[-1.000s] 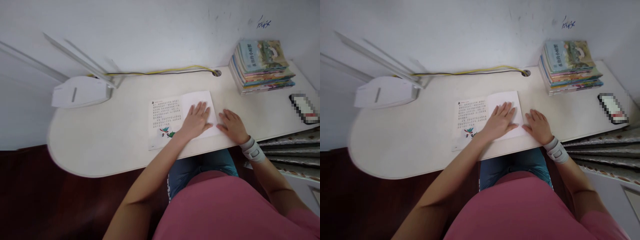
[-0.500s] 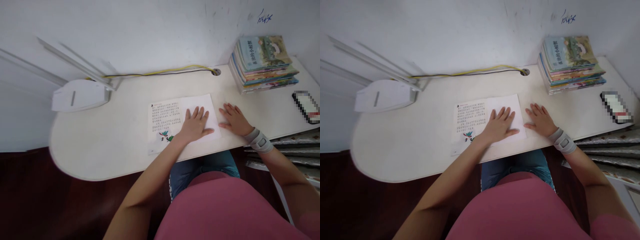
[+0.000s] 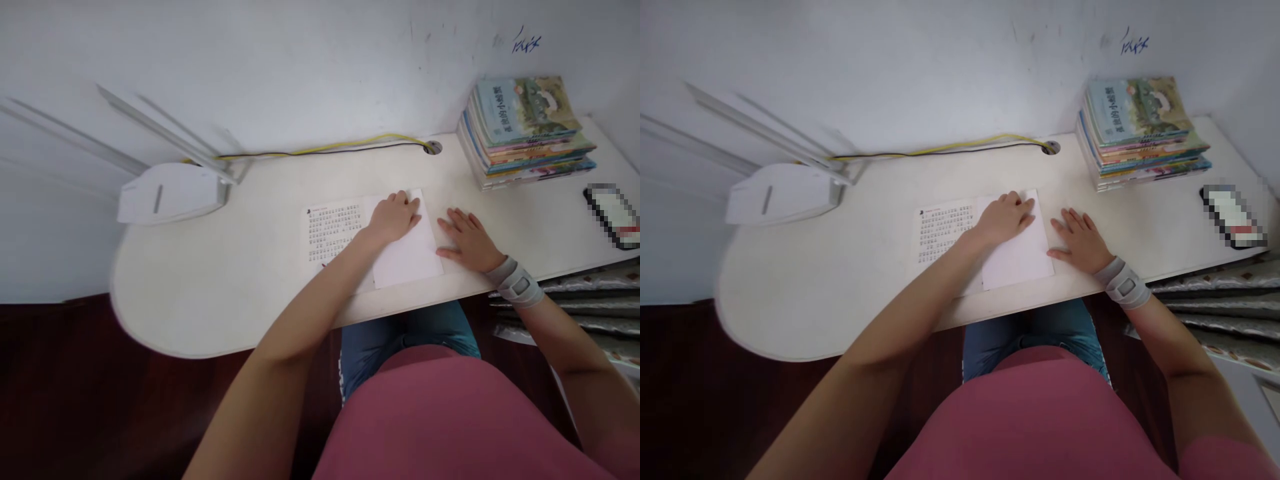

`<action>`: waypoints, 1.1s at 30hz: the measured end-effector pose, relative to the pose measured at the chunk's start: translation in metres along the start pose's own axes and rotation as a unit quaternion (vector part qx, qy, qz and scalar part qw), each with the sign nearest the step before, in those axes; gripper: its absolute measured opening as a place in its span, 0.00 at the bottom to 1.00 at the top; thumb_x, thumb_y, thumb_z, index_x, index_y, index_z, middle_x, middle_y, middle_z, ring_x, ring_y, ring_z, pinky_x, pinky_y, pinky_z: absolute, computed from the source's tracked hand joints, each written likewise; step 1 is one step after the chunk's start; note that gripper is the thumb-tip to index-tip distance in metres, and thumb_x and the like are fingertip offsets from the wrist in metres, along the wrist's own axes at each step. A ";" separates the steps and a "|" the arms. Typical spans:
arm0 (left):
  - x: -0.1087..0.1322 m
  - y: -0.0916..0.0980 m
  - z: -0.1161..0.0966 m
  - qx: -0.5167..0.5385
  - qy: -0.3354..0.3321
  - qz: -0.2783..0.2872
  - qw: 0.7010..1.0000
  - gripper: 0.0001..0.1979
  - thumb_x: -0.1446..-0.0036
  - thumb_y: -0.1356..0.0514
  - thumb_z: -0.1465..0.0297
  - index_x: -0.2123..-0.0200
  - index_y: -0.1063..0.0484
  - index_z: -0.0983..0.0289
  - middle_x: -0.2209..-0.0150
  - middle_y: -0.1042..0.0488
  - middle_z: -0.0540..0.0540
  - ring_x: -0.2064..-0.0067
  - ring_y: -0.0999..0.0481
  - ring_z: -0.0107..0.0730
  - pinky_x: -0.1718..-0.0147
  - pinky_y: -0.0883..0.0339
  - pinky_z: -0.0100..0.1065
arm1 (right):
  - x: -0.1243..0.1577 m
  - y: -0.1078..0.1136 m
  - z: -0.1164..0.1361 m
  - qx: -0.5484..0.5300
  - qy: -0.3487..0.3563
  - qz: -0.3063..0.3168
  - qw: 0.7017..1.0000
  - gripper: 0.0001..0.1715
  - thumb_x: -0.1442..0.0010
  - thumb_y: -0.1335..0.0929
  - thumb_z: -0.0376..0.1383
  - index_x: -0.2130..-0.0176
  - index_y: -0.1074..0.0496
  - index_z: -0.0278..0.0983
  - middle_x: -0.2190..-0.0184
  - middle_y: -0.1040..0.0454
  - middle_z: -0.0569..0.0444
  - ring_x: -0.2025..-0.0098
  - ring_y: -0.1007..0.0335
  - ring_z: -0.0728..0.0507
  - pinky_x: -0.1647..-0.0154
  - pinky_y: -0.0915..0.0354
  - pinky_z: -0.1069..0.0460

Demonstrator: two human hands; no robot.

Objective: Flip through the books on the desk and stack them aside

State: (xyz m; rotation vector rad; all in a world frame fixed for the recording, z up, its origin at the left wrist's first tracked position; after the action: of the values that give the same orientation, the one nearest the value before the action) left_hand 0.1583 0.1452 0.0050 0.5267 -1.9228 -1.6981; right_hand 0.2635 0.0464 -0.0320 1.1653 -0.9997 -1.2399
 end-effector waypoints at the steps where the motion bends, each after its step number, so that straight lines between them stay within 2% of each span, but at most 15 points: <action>1: -0.006 -0.001 0.002 0.004 -0.005 0.005 1.000 0.24 0.33 0.54 0.63 0.38 0.39 0.64 0.46 0.34 0.67 0.47 0.31 0.49 0.53 0.36 0.42 | 0.000 0.001 0.001 0.002 0.000 0.000 1.000 0.44 0.39 0.42 0.60 0.35 0.42 0.36 0.32 0.48 0.38 0.30 0.55 0.33 0.34 0.54 0.35; 5: -0.019 -0.007 0.008 0.016 -0.023 0.034 0.999 0.24 0.33 0.57 0.66 0.35 0.41 0.57 0.48 0.34 0.64 0.51 0.27 0.43 0.56 0.34 0.39 | 0.000 0.003 0.003 0.006 0.001 -0.004 1.000 0.44 0.39 0.42 0.60 0.36 0.40 0.35 0.32 0.47 0.37 0.31 0.54 0.33 0.34 0.54 0.35; 8: -0.023 -0.009 0.009 0.003 -0.017 0.042 0.999 0.26 0.33 0.59 0.66 0.33 0.47 0.54 0.48 0.33 0.64 0.53 0.25 0.44 0.58 0.33 0.40 | 0.000 0.004 0.004 0.006 0.001 -0.010 1.000 0.44 0.39 0.42 0.60 0.36 0.40 0.35 0.32 0.47 0.38 0.31 0.54 0.33 0.34 0.54 0.35; 11: -0.027 -0.008 0.010 0.010 0.000 0.034 0.999 0.27 0.33 0.59 0.65 0.32 0.51 0.56 0.48 0.33 0.66 0.55 0.24 0.46 0.59 0.32 0.42 | 0.000 0.003 0.004 0.007 0.002 -0.009 1.000 0.44 0.39 0.42 0.60 0.36 0.40 0.35 0.32 0.47 0.37 0.31 0.54 0.33 0.34 0.54 0.36; 14: -0.030 -0.007 0.012 0.064 -0.008 0.015 0.998 0.26 0.33 0.58 0.67 0.33 0.47 0.60 0.49 0.32 0.65 0.56 0.24 0.41 0.55 0.32 0.41 | 0.000 0.002 0.004 0.007 0.004 -0.005 1.000 0.44 0.38 0.42 0.60 0.36 0.40 0.34 0.33 0.47 0.37 0.31 0.54 0.33 0.34 0.54 0.36; 18: -0.022 -0.007 0.018 0.144 -0.050 -0.035 0.988 0.26 0.35 0.57 0.71 0.34 0.45 0.65 0.47 0.31 0.62 0.49 0.27 0.36 0.46 0.36 0.39 | 0.000 0.003 0.005 0.004 0.009 -0.010 1.000 0.44 0.38 0.44 0.61 0.36 0.41 0.35 0.32 0.47 0.38 0.31 0.54 0.32 0.35 0.54 0.35; 21: -0.004 -0.014 0.019 0.109 -0.063 -0.050 0.991 0.28 0.34 0.53 0.62 0.35 0.43 0.68 0.37 0.38 0.66 0.36 0.39 0.46 0.38 0.47 0.47 | 0.000 0.004 0.006 0.004 0.007 -0.006 1.000 0.45 0.38 0.45 0.62 0.36 0.40 0.35 0.33 0.47 0.37 0.31 0.53 0.32 0.35 0.54 0.35; 23: 0.007 -0.024 0.017 0.069 -0.061 -0.022 0.996 0.36 0.36 0.52 0.52 0.34 0.45 0.70 0.32 0.46 0.68 0.32 0.50 0.55 0.36 0.56 0.56 | 0.000 0.004 0.006 0.005 0.000 0.000 1.000 0.46 0.39 0.45 0.62 0.36 0.40 0.34 0.33 0.47 0.37 0.31 0.53 0.32 0.34 0.54 0.35; 25: 0.015 -0.032 0.013 0.049 -0.057 0.013 0.997 0.42 0.39 0.55 0.44 0.32 0.50 0.69 0.30 0.53 0.68 0.30 0.56 0.58 0.36 0.62 0.60 | 0.000 0.004 0.006 0.004 -0.006 0.005 1.000 0.47 0.39 0.45 0.63 0.36 0.40 0.35 0.32 0.47 0.37 0.31 0.54 0.33 0.34 0.54 0.36; 28: 0.019 -0.035 0.008 0.040 -0.045 0.035 0.998 0.45 0.40 0.59 0.42 0.31 0.55 0.67 0.29 0.57 0.65 0.29 0.58 0.55 0.35 0.64 0.59 | -0.001 0.003 0.006 0.001 -0.013 0.017 1.000 0.48 0.40 0.45 0.63 0.35 0.42 0.35 0.32 0.49 0.38 0.30 0.56 0.33 0.34 0.55 0.35; 33: 0.020 -0.036 0.004 0.024 -0.036 0.037 0.998 0.46 0.40 0.61 0.41 0.31 0.56 0.70 0.30 0.57 0.68 0.30 0.57 0.56 0.35 0.62 0.58 | -0.001 0.000 0.005 -0.001 -0.009 0.028 1.000 0.49 0.40 0.44 0.64 0.34 0.44 0.36 0.31 0.50 0.38 0.30 0.57 0.32 0.34 0.56 0.35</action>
State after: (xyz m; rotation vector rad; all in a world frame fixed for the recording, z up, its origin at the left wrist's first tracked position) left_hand 0.1382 0.1318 -0.0281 0.4108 -2.0135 -1.6477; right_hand 0.2587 0.0473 -0.0309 1.1187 -1.0365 -1.2079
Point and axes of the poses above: each hand's wrist, its own x-axis away from the middle knuckle, its own y-axis out of the back of the hand, z = x × y, the point moved 9 cm from there along -x, towards the middle knuckle
